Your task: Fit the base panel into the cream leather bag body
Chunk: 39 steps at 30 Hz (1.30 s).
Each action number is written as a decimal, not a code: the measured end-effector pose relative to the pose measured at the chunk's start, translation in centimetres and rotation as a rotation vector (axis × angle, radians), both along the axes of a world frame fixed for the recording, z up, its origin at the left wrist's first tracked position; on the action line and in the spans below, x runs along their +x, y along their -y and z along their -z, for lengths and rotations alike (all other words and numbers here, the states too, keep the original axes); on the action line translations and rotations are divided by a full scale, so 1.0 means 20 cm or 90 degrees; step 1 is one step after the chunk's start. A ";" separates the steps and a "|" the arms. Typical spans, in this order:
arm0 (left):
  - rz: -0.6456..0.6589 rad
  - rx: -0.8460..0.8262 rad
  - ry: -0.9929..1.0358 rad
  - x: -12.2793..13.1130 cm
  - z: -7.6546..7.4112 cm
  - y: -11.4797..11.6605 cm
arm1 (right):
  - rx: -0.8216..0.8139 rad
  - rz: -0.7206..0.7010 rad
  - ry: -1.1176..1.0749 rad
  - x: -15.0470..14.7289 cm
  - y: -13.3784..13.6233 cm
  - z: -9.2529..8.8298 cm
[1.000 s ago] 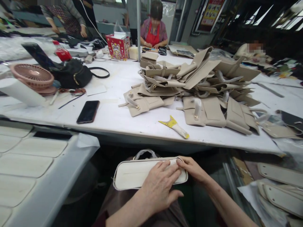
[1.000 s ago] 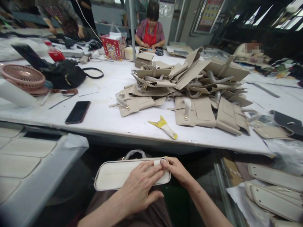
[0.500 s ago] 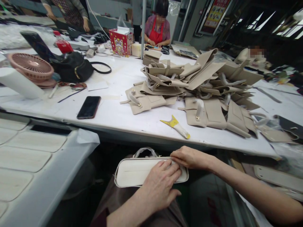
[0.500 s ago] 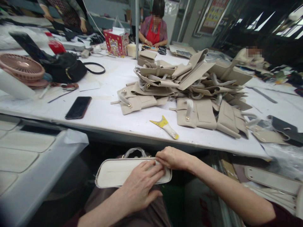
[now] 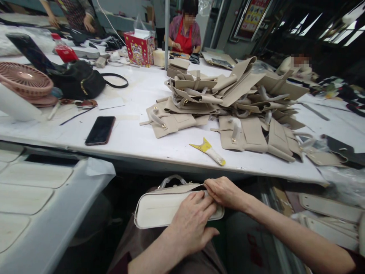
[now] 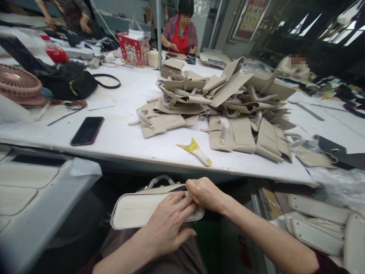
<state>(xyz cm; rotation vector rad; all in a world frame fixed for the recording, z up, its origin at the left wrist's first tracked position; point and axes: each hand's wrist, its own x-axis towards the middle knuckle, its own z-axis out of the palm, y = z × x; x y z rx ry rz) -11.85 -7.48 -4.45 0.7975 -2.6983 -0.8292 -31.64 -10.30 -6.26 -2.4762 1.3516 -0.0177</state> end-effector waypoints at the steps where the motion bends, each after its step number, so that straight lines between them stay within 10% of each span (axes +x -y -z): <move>1: 0.001 0.001 0.002 -0.01 0.00 0.00 | 0.003 0.010 0.015 0.00 -0.02 0.00; 9: -0.006 -0.029 0.011 -0.06 0.03 0.03 | 0.254 0.418 0.489 -0.10 -0.15 0.04; 15: 0.006 -0.049 0.028 -0.08 0.03 0.03 | 0.366 0.563 0.677 -0.10 -0.32 0.09; 22: 0.024 -0.085 0.059 -0.10 0.01 0.03 | 0.162 0.520 0.439 -0.05 -0.38 0.06; 39: 0.041 -0.104 0.103 -0.10 0.01 0.04 | 0.077 0.468 0.240 -0.03 -0.43 0.05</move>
